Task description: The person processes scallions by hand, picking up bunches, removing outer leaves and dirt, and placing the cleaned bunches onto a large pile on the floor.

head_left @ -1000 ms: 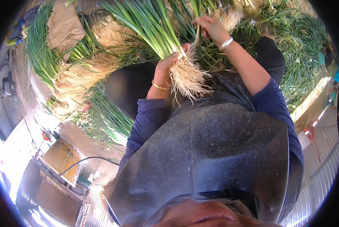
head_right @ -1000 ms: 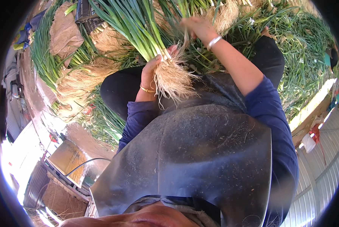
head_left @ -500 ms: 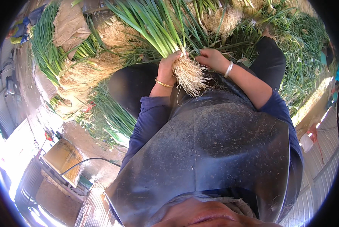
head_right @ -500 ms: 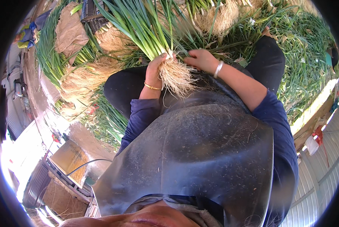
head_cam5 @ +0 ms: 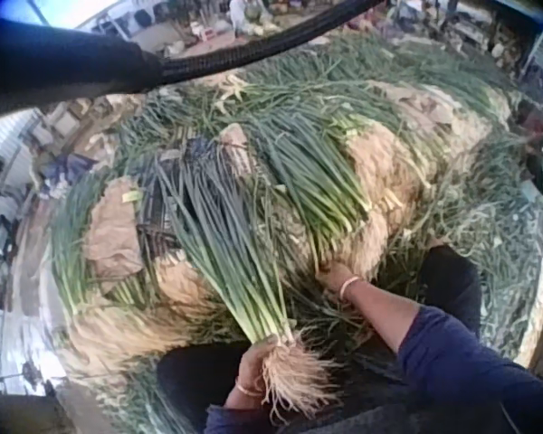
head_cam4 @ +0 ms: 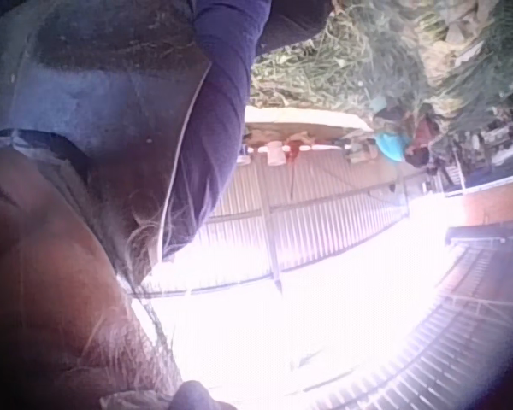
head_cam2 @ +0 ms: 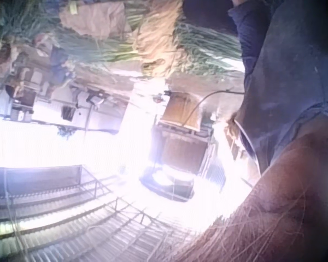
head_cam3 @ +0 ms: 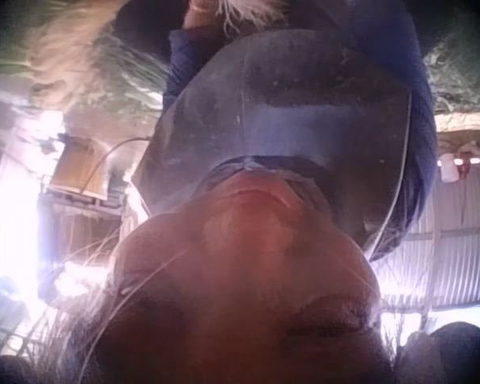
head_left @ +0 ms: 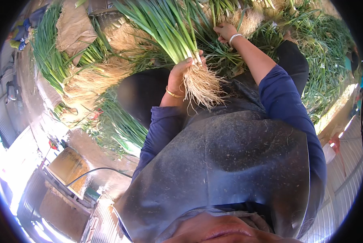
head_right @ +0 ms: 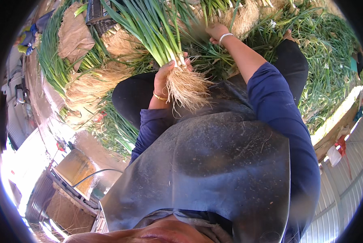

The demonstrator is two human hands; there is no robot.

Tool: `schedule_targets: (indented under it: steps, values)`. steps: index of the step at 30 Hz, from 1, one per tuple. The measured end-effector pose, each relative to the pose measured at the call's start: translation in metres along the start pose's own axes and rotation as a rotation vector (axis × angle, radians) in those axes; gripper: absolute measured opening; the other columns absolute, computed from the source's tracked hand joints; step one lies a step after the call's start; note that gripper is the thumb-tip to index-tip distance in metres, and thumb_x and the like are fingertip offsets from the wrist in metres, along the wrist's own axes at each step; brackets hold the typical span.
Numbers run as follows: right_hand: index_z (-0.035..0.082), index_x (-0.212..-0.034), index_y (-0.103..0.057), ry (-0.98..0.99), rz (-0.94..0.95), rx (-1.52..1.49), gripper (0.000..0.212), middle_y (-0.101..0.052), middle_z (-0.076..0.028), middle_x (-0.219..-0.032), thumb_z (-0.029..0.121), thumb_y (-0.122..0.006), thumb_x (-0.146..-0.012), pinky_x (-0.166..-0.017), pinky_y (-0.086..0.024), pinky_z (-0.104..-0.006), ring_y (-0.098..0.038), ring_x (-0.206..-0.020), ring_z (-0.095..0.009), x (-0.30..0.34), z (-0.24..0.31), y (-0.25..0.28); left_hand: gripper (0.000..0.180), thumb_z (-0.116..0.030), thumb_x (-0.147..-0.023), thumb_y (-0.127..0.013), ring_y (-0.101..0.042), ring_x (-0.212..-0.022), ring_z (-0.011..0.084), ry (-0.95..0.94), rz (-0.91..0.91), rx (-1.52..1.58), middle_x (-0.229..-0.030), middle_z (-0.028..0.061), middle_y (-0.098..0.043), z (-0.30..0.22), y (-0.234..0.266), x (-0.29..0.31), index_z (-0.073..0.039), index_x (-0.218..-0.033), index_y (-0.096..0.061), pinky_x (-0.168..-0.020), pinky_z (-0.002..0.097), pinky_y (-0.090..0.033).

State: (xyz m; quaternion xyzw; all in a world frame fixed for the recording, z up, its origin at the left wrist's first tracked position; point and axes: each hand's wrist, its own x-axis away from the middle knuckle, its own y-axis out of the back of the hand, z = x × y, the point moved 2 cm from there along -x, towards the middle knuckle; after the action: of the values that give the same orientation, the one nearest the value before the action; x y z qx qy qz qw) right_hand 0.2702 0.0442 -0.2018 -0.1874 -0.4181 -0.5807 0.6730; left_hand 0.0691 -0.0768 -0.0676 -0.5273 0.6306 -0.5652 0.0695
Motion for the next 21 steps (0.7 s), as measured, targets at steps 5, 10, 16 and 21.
schedule_targets:
  steps: [5, 10, 16, 21]
  values:
    - [0.007, -0.088, -0.062, 0.798, -0.215, 0.357, 0.021, -0.061, -0.010, -0.079, 0.027, -0.063, -0.081, -0.070, -0.048, -0.0363, -0.060, -0.075, -0.026, 0.097, 0.032, 0.001, 0.046, -0.018, -0.079, -0.060, -0.057, -0.103, 0.0282, -0.036, -0.046, 0.044, -0.106, 0.0166, -0.059, -0.001, -0.013, 0.002, 0.004, -0.118, -0.050, -0.083, 0.0357, -0.050]
    - [0.005, -0.110, -0.056, 0.618, 0.128, 0.059, 0.032, -0.057, -0.004, -0.098, 0.025, -0.062, -0.085, -0.065, -0.046, -0.0229, -0.054, -0.076, -0.011, 0.150, 0.022, -0.021, 0.042, -0.025, -0.084, -0.053, -0.057, -0.102, 0.0356, 0.040, 0.003, -0.074, -0.113, 0.0237, -0.056, 0.000, -0.002, 0.004, 0.001, -0.117, -0.050, -0.087, 0.0458, -0.048]
    - [0.006, -0.108, -0.052, 0.435, 0.560, -0.340, 0.034, -0.056, 0.001, -0.077, 0.036, -0.052, -0.091, -0.046, -0.039, -0.0193, -0.045, -0.048, -0.004, 0.118, 0.038, -0.030, 0.043, -0.030, -0.083, -0.052, -0.061, -0.087, 0.0326, 0.012, 0.035, -0.052, -0.102, 0.0219, -0.060, 0.004, -0.007, 0.004, 0.000, -0.115, -0.050, -0.078, 0.0435, -0.051]
    - [0.006, -0.080, -0.053, 0.399, 0.294, -0.079, 0.033, -0.049, 0.000, -0.056, 0.036, -0.045, -0.094, -0.042, -0.037, -0.0210, -0.043, -0.043, -0.007, 0.136, 0.014, -0.023, 0.040, -0.030, -0.083, -0.052, -0.060, -0.080, 0.0302, 0.004, -0.032, -0.034, -0.095, 0.0195, -0.060, 0.003, -0.002, 0.012, 0.000, -0.111, -0.051, -0.072, 0.0405, -0.051]
